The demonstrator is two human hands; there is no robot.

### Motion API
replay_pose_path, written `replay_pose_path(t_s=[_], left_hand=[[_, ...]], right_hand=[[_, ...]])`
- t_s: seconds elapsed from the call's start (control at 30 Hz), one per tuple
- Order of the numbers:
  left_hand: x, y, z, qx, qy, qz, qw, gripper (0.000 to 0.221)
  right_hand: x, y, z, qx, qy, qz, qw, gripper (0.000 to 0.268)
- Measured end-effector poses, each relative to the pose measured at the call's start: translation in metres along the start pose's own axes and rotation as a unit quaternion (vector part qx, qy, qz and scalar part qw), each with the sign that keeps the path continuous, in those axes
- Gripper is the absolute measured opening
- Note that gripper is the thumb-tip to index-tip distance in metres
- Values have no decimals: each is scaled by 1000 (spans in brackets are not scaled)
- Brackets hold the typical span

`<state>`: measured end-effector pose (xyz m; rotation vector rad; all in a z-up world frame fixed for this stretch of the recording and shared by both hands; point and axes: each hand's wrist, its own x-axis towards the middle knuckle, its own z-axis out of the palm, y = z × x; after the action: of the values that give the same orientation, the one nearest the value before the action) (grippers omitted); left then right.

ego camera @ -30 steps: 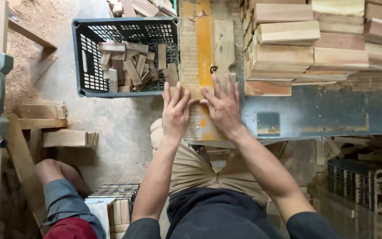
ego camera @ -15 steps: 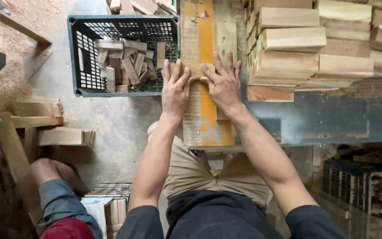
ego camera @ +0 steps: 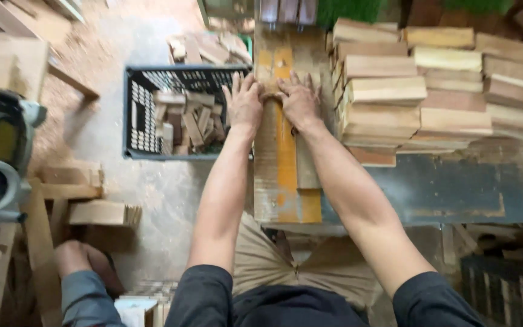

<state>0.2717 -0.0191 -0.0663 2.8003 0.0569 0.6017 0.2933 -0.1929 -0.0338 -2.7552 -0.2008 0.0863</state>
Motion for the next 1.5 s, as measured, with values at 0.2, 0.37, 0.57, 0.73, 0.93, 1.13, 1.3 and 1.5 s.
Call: replay_pose_path(t_s=[0.2,0.37,0.57,0.73,0.93,1.13,1.3,1.5], left_hand=[[18,5,5,81,-28,-14,996,50],[-8,17,-45,-59,-88,-54,993,59],[-110,44,-124,-319,-110,-260,905,49],[-175,77,-189,-458,-65,-361,810,63],[-208,54,-192,-474,81,-310,820,74],[-233,34,-162,-275,74,-138,949,55],[-224,48,-172,-213,55,42,975,37],[-199,41,-141,-201,55,25,978,41]], right_hand=[[17,28,15,130,15,-33,991,56],[-107,-8,-67,172,94,-120,973,49],[-214,-29,-83,200,100,-197,954,58],[-249,-39,-71,200,57,-211,955,60],[-264,-10,-50,57,101,-272,955,50],[-272,-9,-57,-9,163,-237,958,35],[-270,-21,-72,11,167,-213,963,33],[-238,-15,-59,-11,164,-190,968,33]])
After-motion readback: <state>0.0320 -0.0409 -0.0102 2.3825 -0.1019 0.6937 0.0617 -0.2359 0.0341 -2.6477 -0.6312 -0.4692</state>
